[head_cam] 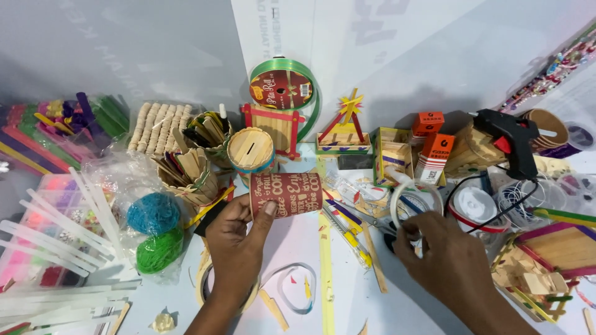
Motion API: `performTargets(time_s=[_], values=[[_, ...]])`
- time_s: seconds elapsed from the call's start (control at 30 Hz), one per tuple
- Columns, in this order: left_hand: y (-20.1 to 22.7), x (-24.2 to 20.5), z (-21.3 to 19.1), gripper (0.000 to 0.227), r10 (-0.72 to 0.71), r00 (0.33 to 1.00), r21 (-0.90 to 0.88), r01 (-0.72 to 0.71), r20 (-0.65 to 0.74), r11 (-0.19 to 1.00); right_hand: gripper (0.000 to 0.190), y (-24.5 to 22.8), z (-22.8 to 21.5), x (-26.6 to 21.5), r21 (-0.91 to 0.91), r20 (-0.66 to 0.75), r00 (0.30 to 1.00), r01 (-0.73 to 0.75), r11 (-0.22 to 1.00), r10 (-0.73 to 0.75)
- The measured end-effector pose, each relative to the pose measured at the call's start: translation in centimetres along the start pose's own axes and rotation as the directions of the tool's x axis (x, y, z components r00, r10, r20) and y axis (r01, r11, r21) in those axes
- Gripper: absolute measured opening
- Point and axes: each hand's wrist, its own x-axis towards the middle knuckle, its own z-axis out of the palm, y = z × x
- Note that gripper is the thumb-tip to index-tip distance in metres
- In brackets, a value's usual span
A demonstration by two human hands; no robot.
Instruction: Applying and securing a decorative ribbon around a small cylindrical container using glue.
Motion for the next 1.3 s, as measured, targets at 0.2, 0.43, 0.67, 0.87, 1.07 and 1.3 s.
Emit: performTargets(time_s=[0.2, 0.43, 0.67, 0.87, 1.07, 1.3], values=[[-0.1, 0.0, -0.1, 0.014, -0.030, 1.000, 0.017, 0.030, 0.000, 0.999, 0.005, 2.2, 3.1, 2.9, -0.114, -0.255, 0.936, 0.220, 0.969, -0.242], [-0.4, 0.0, -0.1, 0.014, -0.037, 0.999, -0.011, 0.037, -0.004, 0.999, 0.016, 3.5, 5.2, 2.5, -0.190, -0.212, 0.953, 0.178, 0.965, -0.217], [-0.3, 0.1, 0.1, 0.013, -0.019, 1.000, -0.025, 0.020, 0.015, 0.999, 0.026, 1.8, 1.6, 1.7, -0.091, 0.158, 0.982, -0.085, 0.992, 0.099], [0.2, 0.0, 0.1, 0.013, -0.024, 0.999, -0.005, 0.024, 0.039, 1.000, 0.055, 2.3, 1.5, 1.6, -0.203, 0.570, 0.789, -0.134, 0.970, 0.228], [-0.1, 0.1, 0.2, 0.012, 0.022, 0.998, -0.035, -0.020, 0.051, 0.999, 0.064, 2.1, 1.8, 2.3, -0.215, 0.564, 0.778, -0.186, 0.959, 0.277], [0.2, 0.1, 0.0, 0.014, -0.013, 0.997, -0.087, 0.020, 0.071, 0.996, 0.066, 2.1, 1.9, 2.2, -0.263, 0.582, 0.759, -0.163, 0.951, 0.291]])
